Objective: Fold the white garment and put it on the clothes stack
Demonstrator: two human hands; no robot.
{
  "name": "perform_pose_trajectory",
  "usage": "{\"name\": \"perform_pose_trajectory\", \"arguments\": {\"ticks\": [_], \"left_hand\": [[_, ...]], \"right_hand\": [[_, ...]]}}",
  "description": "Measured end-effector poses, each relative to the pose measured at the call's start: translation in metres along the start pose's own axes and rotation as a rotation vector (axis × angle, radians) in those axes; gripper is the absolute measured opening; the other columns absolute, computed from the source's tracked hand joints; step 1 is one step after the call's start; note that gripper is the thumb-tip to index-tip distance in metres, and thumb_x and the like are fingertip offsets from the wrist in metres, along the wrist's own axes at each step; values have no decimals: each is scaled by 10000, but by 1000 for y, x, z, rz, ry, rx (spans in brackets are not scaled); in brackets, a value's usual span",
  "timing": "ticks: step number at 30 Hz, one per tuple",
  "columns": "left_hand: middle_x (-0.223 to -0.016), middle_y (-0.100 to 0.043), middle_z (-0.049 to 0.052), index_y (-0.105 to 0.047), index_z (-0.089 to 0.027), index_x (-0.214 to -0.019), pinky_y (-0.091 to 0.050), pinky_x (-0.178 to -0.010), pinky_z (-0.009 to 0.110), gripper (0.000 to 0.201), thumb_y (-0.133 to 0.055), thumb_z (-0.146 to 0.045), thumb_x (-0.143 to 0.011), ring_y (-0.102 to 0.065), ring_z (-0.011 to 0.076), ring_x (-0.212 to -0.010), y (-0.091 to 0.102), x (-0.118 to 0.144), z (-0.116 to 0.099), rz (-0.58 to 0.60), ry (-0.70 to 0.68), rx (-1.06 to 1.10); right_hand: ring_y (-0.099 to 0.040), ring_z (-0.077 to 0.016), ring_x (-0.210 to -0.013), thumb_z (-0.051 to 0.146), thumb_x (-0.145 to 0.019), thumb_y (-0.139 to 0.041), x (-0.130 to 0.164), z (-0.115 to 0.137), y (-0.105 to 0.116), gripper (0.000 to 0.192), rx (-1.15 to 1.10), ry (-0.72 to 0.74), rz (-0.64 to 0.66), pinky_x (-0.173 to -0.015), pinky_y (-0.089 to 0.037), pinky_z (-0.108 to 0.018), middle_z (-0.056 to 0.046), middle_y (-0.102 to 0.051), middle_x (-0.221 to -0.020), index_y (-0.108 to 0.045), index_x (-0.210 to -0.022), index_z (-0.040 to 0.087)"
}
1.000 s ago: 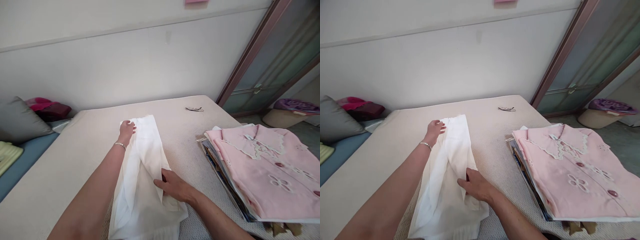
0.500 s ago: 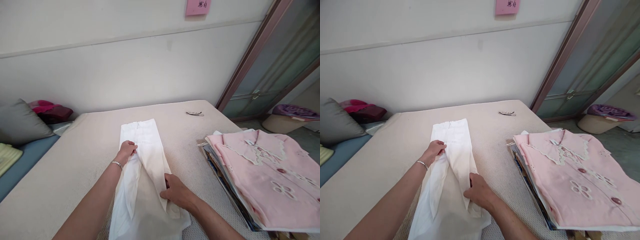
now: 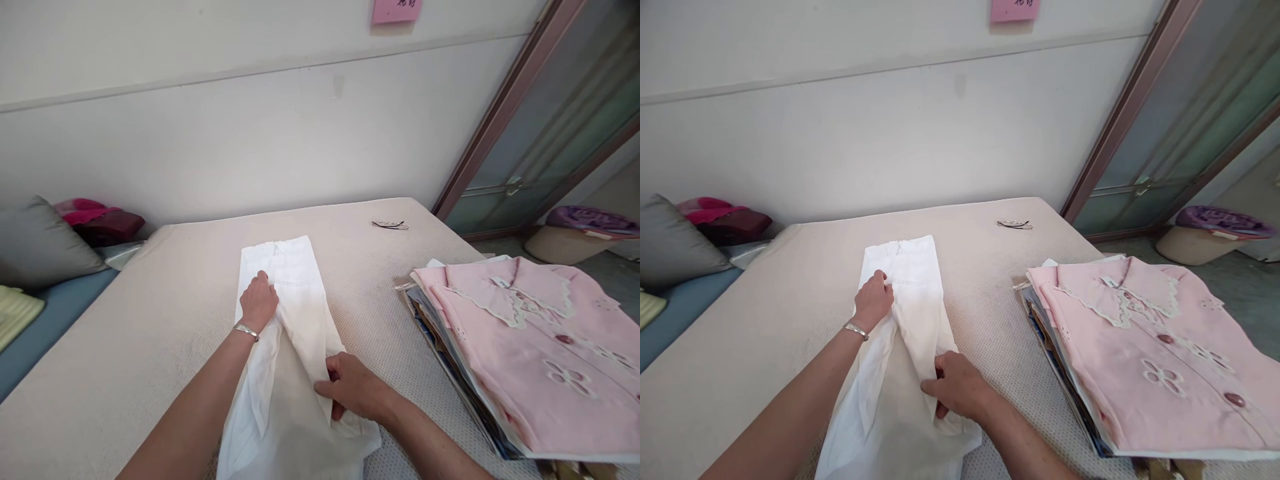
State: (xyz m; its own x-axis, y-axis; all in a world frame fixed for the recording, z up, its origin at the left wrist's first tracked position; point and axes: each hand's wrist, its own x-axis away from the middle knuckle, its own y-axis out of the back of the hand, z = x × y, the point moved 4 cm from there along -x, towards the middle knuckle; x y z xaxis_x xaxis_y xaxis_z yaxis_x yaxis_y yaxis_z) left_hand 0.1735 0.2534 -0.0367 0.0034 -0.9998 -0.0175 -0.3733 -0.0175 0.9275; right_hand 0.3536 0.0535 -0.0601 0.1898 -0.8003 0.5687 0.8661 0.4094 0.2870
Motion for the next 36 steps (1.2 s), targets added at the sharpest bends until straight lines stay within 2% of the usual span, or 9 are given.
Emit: {"name": "perform_pose_trajectory", "arguments": {"ticks": [4, 9, 12, 16, 20, 24, 27, 30, 36], "left_hand": [[-1049, -699, 147, -500, -225, -1095, -446, -735, 396, 233, -454, -197, -868, -676, 313, -982, -5, 1, 0, 34, 20, -103], [-1030, -694, 145, -525, -214, -1099, -465, -731, 385, 261, -453, -161, -854, -676, 304, -983, -2, -1, 3, 27, 42, -131], [-1164, -651, 177, -550, -182, -1139, -484, -836, 403, 278, -383, -195, -917, -637, 302, -1102, -1, 3, -22, -100, -163, -212], [-1481, -518, 157, -538, -179, -1308, -380, -1116, 451, 426, -276, -317, -1002, -456, 275, -1382, -34, 11, -61, 11, -561, -198], [-1666, -273, 115, -338, -246, -1532, -175, -1217, 600, 575, -252, -466, -1007, -206, 320, -1537, -69, 7, -65, 118, -563, -196], [-1690, -208, 91, -289, -284, -1559, -135, -1224, 615, 599, -228, -499, -1003, -142, 318, -1559, -72, 5, -63, 185, -533, -215], [-1677, -244, 113, -322, -256, -1544, -159, -1216, 628, 598, -209, -492, -1006, -177, 327, -1550, -63, 16, -68, 227, -551, -208], [-1670, -262, 123, -312, -221, -1546, -183, -1218, 615, 606, -171, -470, -1012, -192, 317, -1547, -59, 34, -74, 225, -616, -178], [-1690, -196, 111, -270, -213, -1566, -121, -1225, 642, 613, -201, -463, -1010, -142, 332, -1556, -73, 50, -73, 179, -634, -202]], "right_hand": [[-674, -152, -546, 329, -857, -486, -3, -4, 0, 279, -74, 19, 57, -566, -481, -227, -34, -675, -550, -593, -644, 185], [-695, -177, -565, 227, -708, -558, -4, -8, 0, 100, -56, 12, 76, -518, -468, -225, -38, -701, -592, -582, -617, 191], [-687, -166, -559, 195, -646, -583, -3, -7, 2, 34, 26, -3, 61, -524, -467, -220, -34, -708, -605, -614, -633, 189], [-661, -160, -542, 192, -616, -609, -1, -1, 2, 17, 110, -57, 55, -504, -452, -232, -37, -716, -619, -595, -618, 200], [-609, -152, -495, 131, -561, -628, 7, 10, 4, 108, 291, -94, 58, -493, -415, -249, -33, -675, -548, -555, -521, 200], [-576, -150, -476, 205, -638, -632, 18, 15, 20, 145, 350, -76, 141, -500, -412, -269, -36, -645, -524, -592, -498, 194], [-599, -147, -560, 330, -807, -544, 19, 13, 53, 256, 340, -31, -105, -534, -400, -265, -60, -698, -646, -626, -607, 192], [-636, -164, -650, 359, -799, -589, 15, 6, 73, 192, 358, -51, -331, -570, -401, -262, -66, -719, -706, -636, -714, 194], [-633, -169, -505, 191, -628, -631, 6, -13, 41, 36, 137, -110, 75, -499, -436, -252, -11, -643, -539, -595, -627, 194]]}}
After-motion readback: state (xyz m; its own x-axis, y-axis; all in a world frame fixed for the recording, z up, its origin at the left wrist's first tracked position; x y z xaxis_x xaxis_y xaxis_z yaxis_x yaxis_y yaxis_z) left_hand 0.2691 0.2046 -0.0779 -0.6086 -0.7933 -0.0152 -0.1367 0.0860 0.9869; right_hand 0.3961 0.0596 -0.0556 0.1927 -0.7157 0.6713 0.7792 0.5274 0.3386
